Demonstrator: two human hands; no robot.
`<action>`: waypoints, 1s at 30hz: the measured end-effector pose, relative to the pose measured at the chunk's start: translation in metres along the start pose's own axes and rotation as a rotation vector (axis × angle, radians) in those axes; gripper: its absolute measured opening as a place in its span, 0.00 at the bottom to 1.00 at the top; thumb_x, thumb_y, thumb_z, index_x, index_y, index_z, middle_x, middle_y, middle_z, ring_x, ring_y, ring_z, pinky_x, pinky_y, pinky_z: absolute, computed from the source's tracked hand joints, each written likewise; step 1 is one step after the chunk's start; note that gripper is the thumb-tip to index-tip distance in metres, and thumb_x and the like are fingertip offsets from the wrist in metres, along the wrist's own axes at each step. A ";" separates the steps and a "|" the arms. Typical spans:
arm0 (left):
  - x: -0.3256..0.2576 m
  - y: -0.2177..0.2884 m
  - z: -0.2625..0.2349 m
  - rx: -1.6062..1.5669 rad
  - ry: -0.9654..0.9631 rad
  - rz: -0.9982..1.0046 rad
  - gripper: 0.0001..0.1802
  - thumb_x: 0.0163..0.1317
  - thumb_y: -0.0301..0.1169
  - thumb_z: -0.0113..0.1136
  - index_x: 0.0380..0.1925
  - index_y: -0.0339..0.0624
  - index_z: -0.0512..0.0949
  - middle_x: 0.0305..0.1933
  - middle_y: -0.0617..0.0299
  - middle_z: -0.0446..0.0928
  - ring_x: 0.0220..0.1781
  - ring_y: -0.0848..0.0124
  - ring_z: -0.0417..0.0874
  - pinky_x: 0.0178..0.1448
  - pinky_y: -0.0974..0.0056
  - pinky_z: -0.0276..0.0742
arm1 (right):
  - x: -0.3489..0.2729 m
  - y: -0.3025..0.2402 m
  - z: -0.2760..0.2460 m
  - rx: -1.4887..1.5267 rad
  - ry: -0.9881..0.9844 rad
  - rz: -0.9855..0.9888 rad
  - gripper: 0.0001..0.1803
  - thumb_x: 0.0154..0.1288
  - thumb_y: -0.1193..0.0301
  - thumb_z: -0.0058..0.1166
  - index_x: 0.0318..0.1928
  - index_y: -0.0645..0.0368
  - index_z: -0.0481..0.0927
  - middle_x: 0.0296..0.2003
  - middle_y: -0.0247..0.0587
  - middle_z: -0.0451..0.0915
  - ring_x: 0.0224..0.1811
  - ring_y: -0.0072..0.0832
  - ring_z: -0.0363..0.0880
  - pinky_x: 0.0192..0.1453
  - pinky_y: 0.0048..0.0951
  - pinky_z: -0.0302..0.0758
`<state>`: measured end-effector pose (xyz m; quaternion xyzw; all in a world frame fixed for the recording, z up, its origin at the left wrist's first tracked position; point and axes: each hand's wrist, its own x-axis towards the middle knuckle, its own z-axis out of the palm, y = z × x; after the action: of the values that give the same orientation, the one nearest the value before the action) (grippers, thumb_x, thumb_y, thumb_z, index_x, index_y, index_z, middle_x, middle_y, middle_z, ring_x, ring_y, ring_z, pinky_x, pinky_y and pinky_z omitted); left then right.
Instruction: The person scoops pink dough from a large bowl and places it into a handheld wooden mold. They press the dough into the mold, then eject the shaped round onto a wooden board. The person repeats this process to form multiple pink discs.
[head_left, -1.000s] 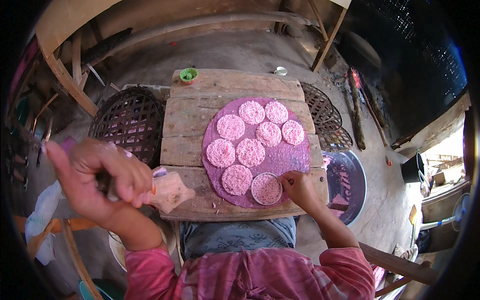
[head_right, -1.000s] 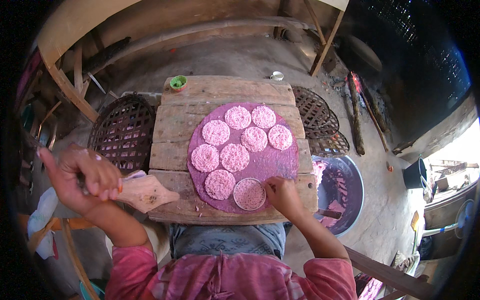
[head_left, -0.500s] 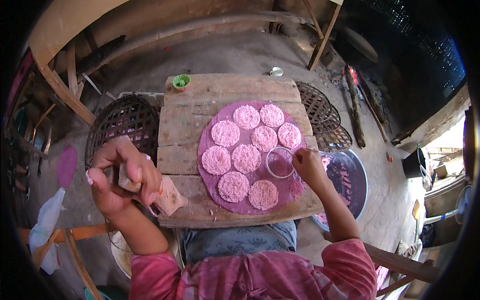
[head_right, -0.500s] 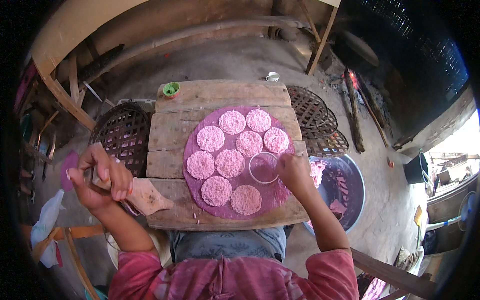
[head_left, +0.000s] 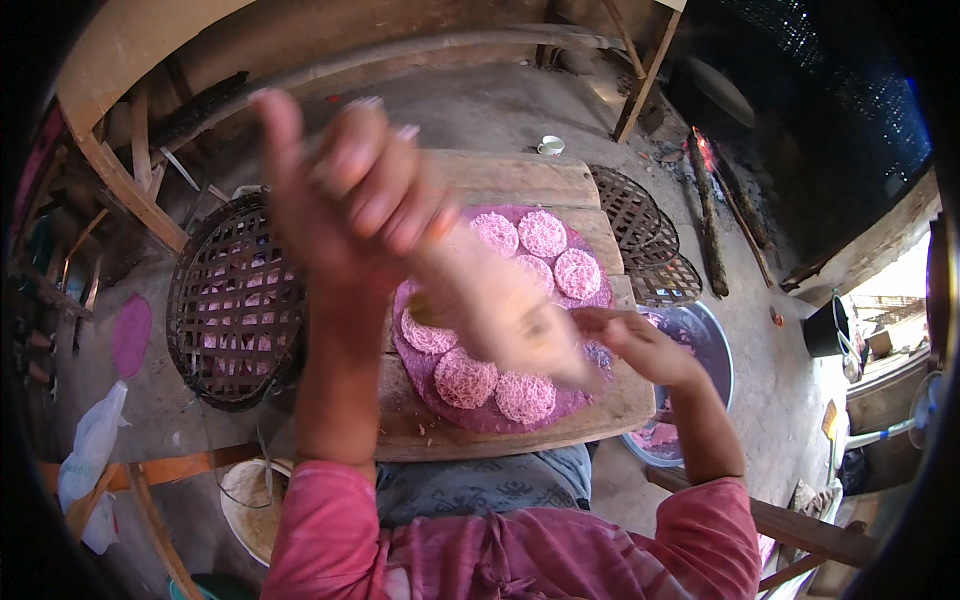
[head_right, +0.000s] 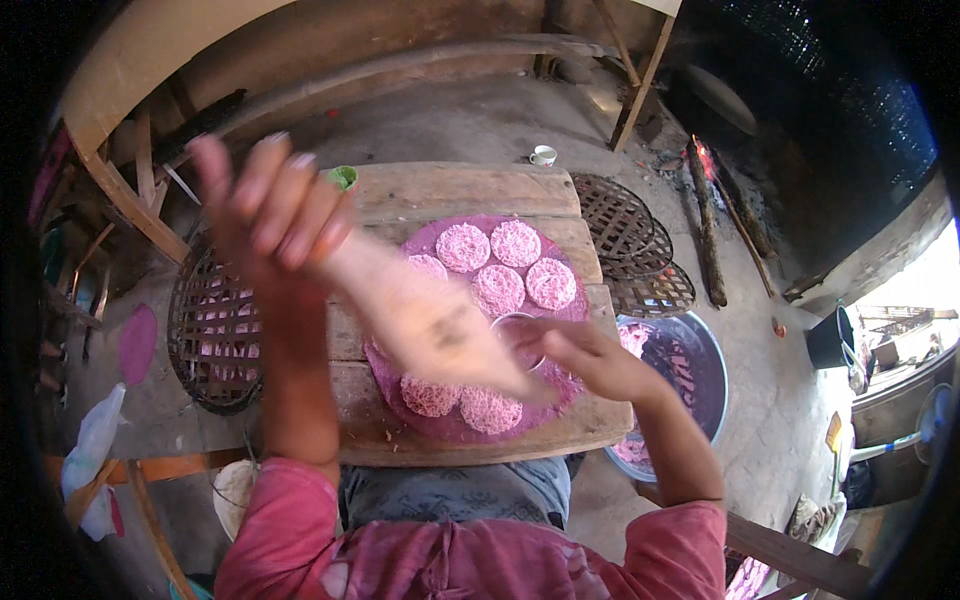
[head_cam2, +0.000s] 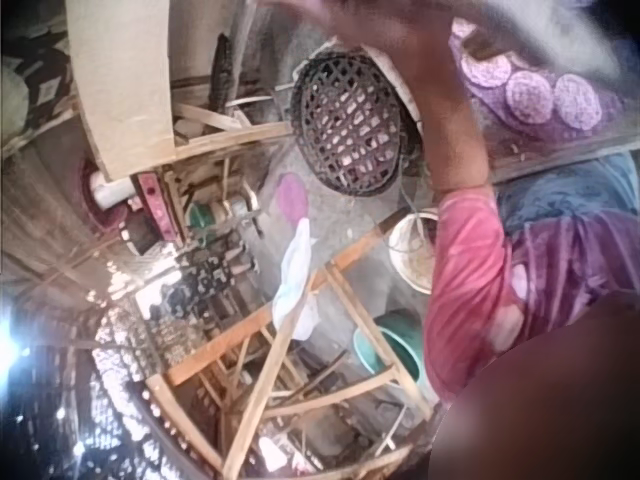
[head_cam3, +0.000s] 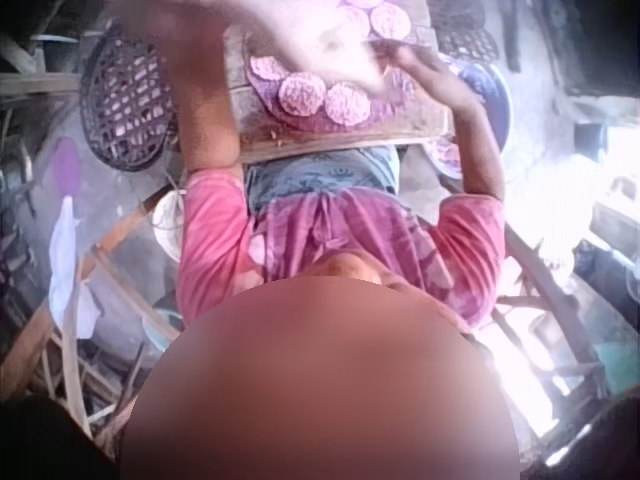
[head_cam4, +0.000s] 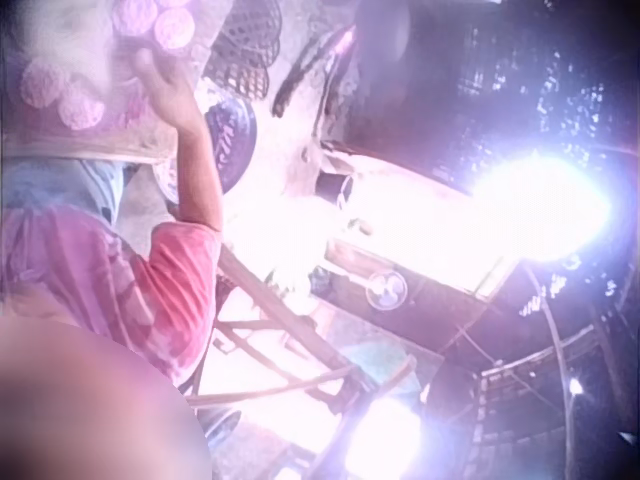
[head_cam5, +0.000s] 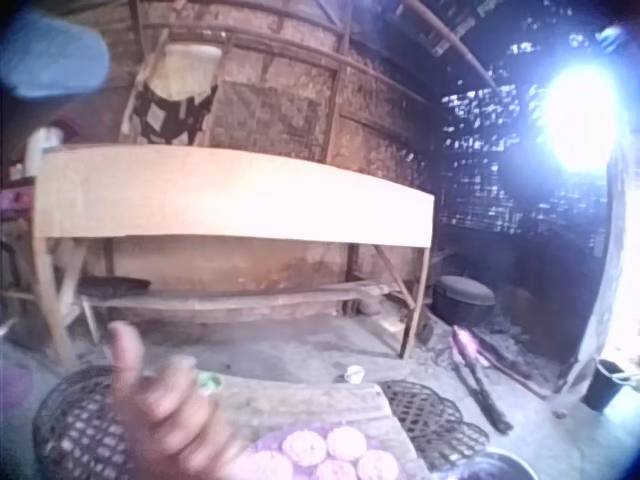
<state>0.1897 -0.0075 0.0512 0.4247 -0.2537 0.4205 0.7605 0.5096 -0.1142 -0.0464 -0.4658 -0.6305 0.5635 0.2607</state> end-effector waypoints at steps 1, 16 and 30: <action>0.012 -0.019 -0.016 -0.044 0.079 0.053 0.41 0.68 0.69 0.23 0.25 0.47 0.73 0.21 0.62 0.75 0.25 0.64 0.76 0.49 0.51 0.71 | -0.007 -0.011 -0.004 0.266 -0.179 0.077 0.43 0.70 0.35 0.33 0.62 0.63 0.72 0.50 0.50 0.81 0.52 0.28 0.79 0.54 0.32 0.77; -0.036 -0.148 -0.117 -0.404 1.031 0.189 0.30 0.70 0.61 0.32 0.20 0.52 0.64 0.15 0.69 0.58 0.20 0.71 0.62 0.36 0.60 0.66 | 0.009 -0.027 -0.017 -0.180 0.057 0.648 0.41 0.71 0.33 0.23 0.32 0.60 0.73 0.17 0.33 0.69 0.15 0.22 0.68 0.17 0.28 0.66; -0.026 -0.191 -0.110 -0.507 1.167 0.154 0.17 0.62 0.45 0.40 0.16 0.55 0.62 0.13 0.74 0.55 0.15 0.74 0.58 0.30 0.63 0.63 | -0.017 -0.038 -0.029 -0.360 0.150 0.703 0.45 0.69 0.32 0.25 0.24 0.62 0.74 0.14 0.35 0.68 0.11 0.25 0.68 0.14 0.31 0.66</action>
<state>0.3428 0.0217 -0.1066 -0.0867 0.0808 0.5631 0.8179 0.5308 -0.1128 -0.0005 -0.7311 -0.5006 0.4634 0.0119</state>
